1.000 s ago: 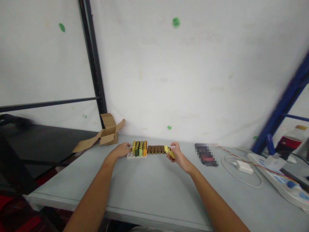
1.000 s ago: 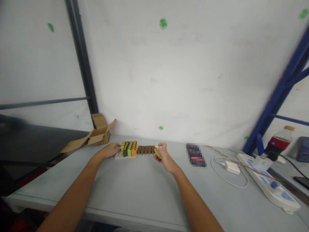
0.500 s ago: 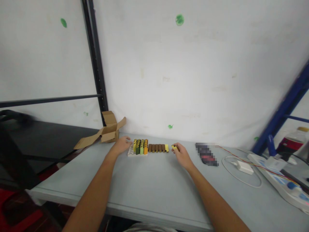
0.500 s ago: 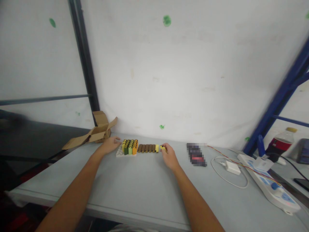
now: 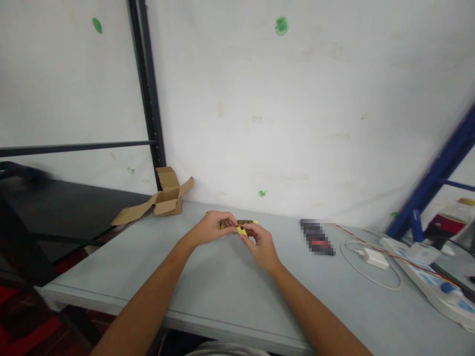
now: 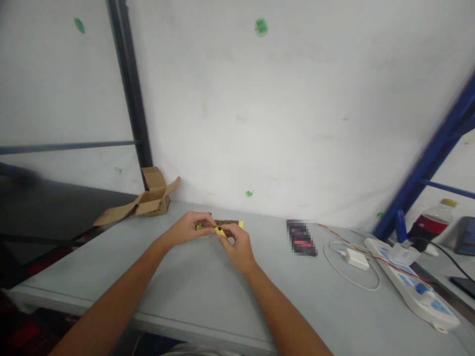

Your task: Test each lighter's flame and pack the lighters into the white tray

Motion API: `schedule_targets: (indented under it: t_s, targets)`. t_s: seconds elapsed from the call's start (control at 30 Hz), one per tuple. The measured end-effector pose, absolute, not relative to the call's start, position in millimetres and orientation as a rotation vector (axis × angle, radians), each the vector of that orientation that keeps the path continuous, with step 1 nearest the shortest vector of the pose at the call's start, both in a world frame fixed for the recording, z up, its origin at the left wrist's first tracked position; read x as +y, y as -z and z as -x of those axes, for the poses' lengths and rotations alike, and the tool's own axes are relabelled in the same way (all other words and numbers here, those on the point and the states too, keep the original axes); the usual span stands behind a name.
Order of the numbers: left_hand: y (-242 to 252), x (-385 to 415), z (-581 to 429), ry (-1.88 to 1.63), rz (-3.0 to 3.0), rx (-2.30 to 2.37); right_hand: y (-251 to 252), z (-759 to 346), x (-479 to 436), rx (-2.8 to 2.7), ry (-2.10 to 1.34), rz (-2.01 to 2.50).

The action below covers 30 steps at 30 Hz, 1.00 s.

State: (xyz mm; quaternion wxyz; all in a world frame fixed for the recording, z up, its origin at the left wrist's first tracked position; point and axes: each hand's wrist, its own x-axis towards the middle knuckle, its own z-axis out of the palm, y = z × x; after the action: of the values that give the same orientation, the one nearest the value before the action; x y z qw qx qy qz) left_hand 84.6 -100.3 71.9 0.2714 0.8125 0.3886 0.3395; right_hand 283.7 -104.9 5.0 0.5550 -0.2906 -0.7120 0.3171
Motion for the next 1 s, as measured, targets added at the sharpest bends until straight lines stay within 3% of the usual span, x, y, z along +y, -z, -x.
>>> schedule_targets:
  t_s: [0.23,0.43,0.83,1.0]
  targets:
    - [-73.9,-99.1,-76.0,-0.944,-2.085,1.015,-12.5,-276.0,-110.1,-1.697,-0.673,0.708]
    - [-79.2,-84.1,-24.7,-1.351,-2.13,1.363,-5.2,-320.1,-74.9,-1.395,-0.613,1.05]
    - [-62.8,-71.4,3.8,-0.894,-2.126,1.496,13.4,-341.4,-56.3,-1.521,-0.577,1.187]
    - [-56.5,-64.0,3.9,-0.882,-2.102,1.5,12.4,-341.8,-56.7,-1.555,-0.559,1.224]
